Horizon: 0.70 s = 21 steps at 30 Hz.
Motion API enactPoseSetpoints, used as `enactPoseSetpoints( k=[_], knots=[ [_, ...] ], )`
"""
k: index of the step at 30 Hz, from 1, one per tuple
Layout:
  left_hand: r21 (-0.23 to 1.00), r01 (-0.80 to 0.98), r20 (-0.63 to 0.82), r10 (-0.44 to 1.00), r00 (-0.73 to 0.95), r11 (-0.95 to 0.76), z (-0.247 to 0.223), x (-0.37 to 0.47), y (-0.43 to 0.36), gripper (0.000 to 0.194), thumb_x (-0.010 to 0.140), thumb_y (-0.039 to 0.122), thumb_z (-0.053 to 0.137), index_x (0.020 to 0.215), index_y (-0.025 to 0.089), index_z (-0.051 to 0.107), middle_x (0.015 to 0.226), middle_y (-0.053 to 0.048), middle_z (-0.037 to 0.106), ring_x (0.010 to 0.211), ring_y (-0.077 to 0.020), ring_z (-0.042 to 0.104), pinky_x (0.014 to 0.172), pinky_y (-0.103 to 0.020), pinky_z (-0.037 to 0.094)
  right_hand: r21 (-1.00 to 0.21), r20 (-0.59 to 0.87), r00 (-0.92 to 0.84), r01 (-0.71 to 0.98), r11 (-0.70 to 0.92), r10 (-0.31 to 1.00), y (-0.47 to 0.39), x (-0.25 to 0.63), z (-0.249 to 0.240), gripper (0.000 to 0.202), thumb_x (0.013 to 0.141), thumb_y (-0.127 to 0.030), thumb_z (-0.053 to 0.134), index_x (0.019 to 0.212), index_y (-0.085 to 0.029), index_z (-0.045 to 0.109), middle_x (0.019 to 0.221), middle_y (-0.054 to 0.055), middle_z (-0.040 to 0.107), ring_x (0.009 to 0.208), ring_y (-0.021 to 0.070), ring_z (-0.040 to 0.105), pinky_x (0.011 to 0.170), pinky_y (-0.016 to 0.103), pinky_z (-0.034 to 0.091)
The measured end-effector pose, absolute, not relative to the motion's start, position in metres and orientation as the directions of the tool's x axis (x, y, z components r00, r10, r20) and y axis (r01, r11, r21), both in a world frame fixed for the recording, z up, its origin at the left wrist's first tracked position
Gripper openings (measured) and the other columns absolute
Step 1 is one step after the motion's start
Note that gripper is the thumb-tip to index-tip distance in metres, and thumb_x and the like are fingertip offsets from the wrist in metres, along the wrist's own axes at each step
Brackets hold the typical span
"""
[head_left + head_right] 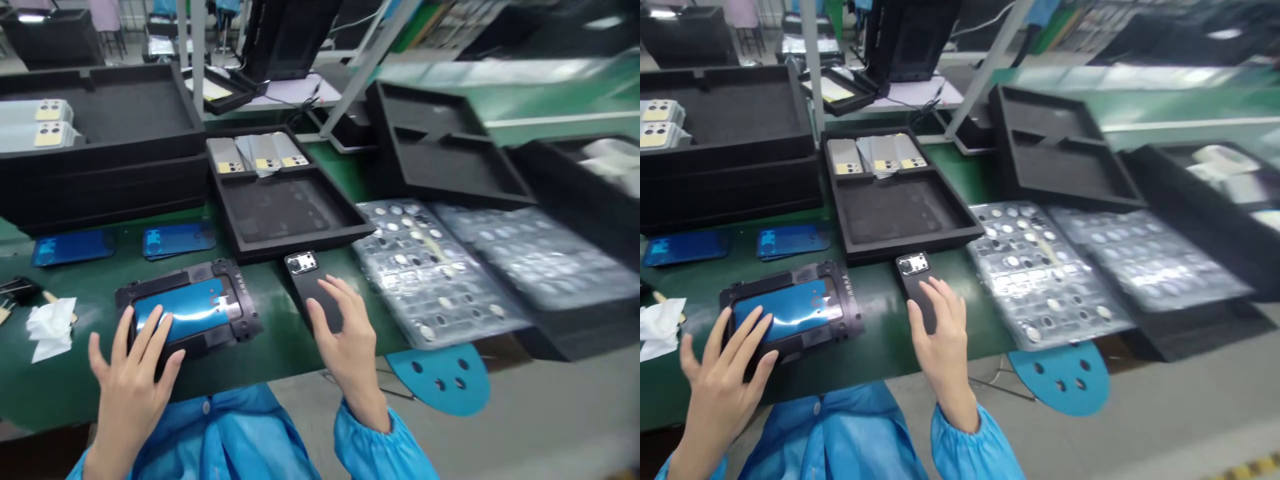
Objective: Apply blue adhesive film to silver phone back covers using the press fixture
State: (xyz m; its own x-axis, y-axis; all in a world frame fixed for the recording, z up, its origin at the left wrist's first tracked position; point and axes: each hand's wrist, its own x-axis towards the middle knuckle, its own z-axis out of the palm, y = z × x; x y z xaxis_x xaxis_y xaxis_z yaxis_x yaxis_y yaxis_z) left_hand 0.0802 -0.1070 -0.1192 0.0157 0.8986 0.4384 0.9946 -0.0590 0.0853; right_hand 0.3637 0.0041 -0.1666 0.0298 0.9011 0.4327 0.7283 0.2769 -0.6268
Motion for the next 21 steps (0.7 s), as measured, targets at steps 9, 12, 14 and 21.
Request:
enactPoseSetpoints(
  k=[9,12,14,21],
  knots=[
    [0.104,0.992,0.465,0.885,0.021,-0.078,-0.123,0.075,-0.104,0.06,0.094,0.029,0.062,0.152,0.03,0.046,0.152,-0.014,0.055,0.148,-0.0399,0.038,0.122,-0.064,0.012,-0.658,0.304,0.104,0.742,0.13,0.947,0.01,0.389,-0.221,0.067,0.095,-0.055,0.057,0.145,-0.012,0.046,0.141,0.025,0.059,0.13,0.0372,0.058,0.107,0.059,0.048],
    [0.126,0.99,0.451,0.893,0.003,-0.067,-0.123,0.075,-0.103,0.056,0.095,0.031,0.058,0.15,0.026,0.049,0.154,-0.017,0.052,0.148,-0.0419,0.038,0.121,-0.063,0.019,-0.684,0.288,0.126,0.72,0.112,0.949,0.013,0.392,-0.222,0.064,0.094,-0.052,0.059,0.143,-0.012,0.049,0.142,0.024,0.059,0.131,0.0358,0.057,0.108,0.056,0.048],
    [0.132,0.99,0.435,0.9,-0.017,-0.045,-0.122,0.077,-0.102,0.056,0.095,0.033,0.056,0.15,0.024,0.049,0.153,-0.019,0.052,0.147,-0.0437,0.039,0.12,-0.065,0.019,-0.701,0.277,0.138,0.706,0.102,0.951,0.017,0.395,-0.221,0.062,0.091,-0.055,0.062,0.135,-0.013,0.057,0.137,0.023,0.062,0.128,0.0367,0.06,0.107,0.057,0.049],
    [0.2,0.979,0.484,0.873,-0.062,-0.042,-0.113,0.083,-0.102,0.054,0.092,0.025,0.064,0.145,0.028,0.055,0.161,-0.016,0.043,0.15,-0.0427,0.034,0.124,-0.064,0.011,-0.758,0.247,0.203,0.65,0.058,0.947,0.016,0.402,-0.204,0.057,0.083,-0.054,0.071,0.124,-0.015,0.065,0.125,0.02,0.071,0.118,0.0361,0.067,0.102,0.055,0.054]
  ],
)
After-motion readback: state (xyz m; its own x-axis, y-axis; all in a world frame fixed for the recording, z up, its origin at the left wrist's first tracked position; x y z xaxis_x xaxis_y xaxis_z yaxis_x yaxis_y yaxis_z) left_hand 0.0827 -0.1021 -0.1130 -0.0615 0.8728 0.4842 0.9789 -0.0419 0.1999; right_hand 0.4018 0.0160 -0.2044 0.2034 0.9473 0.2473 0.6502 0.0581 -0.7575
